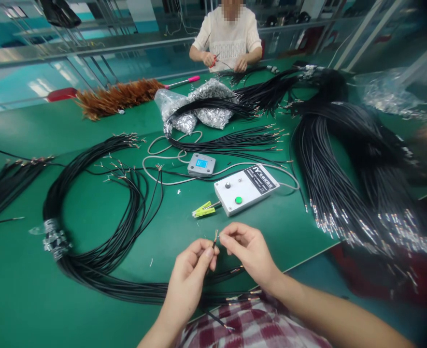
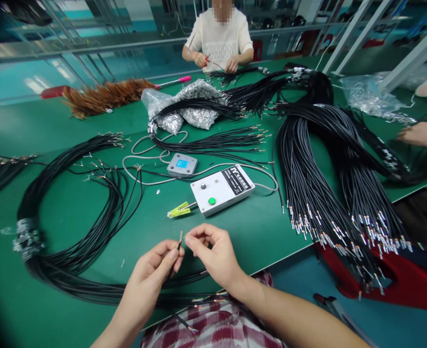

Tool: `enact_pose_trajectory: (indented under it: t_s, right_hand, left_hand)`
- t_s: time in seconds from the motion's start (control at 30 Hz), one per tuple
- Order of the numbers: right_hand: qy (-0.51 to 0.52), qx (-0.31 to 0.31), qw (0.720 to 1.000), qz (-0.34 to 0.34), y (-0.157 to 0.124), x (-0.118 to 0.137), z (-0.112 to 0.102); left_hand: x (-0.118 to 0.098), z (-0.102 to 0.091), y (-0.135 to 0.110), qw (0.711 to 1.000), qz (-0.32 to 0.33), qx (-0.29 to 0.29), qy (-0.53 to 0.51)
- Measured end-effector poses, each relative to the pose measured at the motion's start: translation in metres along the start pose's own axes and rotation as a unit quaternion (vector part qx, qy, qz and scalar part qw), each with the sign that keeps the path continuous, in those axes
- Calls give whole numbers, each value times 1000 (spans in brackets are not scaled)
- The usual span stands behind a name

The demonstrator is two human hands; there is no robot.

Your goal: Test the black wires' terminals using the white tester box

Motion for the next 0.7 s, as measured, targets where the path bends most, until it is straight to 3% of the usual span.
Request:
enact_pose_trajectory:
  t_s: [0.37,0.7]
  right_hand:
    - [13,5,1000,-12,5,8,1]
    - [57,-21,998,35,-1,0,4]
  left_hand:
    - [-1,0,-2,1000,0,5,1]
    - [5,1,0,998,-18,-4,-62]
Point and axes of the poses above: each hand's wrist, its own y-axis towards the middle knuckle, its own z-axis out of the palm, x = y × z, the point moved 2 cm from there along y, towards the middle knuckle, and after that the axes turned 3 degrees about z, right-handed, at the moved point
